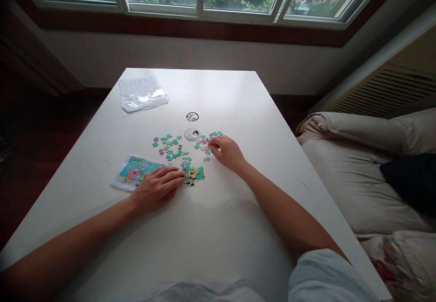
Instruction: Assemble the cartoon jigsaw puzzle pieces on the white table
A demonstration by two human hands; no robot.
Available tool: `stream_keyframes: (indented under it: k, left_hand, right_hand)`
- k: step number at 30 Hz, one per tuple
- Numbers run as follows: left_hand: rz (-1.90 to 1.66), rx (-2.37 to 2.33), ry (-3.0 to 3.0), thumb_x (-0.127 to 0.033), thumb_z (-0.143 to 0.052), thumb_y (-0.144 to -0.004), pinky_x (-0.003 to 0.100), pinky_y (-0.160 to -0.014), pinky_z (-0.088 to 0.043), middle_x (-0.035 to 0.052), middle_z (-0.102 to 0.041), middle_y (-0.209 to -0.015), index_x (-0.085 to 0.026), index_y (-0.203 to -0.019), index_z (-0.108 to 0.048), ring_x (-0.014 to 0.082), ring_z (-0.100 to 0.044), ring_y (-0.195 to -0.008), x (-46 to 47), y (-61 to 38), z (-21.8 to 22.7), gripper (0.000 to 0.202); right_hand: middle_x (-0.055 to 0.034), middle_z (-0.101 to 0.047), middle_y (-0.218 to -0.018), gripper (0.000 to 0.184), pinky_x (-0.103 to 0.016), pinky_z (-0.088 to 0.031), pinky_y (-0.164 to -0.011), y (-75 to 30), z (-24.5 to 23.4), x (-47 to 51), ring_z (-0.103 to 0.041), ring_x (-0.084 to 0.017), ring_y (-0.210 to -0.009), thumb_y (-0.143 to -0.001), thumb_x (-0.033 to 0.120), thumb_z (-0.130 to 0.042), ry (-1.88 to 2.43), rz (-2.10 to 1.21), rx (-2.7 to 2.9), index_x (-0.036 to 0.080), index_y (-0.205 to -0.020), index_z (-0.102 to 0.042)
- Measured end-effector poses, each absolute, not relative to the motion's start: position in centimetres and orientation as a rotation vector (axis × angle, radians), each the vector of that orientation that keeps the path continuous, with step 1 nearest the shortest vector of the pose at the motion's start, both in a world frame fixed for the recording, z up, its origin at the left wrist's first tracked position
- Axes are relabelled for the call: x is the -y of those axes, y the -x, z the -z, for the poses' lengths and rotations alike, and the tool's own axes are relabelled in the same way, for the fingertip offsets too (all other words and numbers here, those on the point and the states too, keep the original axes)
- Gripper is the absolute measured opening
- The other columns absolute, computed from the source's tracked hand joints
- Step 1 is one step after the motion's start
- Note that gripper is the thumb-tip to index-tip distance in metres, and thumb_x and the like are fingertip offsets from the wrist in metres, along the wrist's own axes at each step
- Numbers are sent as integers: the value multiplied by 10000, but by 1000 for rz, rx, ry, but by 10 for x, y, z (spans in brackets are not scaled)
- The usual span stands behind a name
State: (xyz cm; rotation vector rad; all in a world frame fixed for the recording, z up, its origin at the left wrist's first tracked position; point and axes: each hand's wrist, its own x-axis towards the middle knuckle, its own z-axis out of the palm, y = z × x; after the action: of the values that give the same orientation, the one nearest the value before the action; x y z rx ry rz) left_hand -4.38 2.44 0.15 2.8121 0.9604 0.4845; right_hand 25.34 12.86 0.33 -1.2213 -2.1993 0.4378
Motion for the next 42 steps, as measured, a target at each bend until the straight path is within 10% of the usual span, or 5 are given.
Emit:
stream_keyframes:
  k: [21,42]
  left_hand:
    - [-832,-1106,-2616,-160,-543,-953,421,-1016,-524,50,-743,-1142,-234,-1117,-686,221,-655,-1104,-36,54,6,230]
    - [-772,-1156,-2554,-183,-541,-961,428,-1033,-512,44,-742,-1120,-226,-1076,-696,228,-640,-1116,-40,56,8,198]
  right_hand:
    - [-37,-614,-869,98,-297,-384,-778,-254,-10,-122,-519,-180,-825,-777,113,-629,1040,-429,2668,195,-817,-594]
    - [-79,-650,-987,108,-340,-393,-858,-256,6,-128,-522,-217,-923,-963,211,-563,1092,-109,2639,200,-1009,-661]
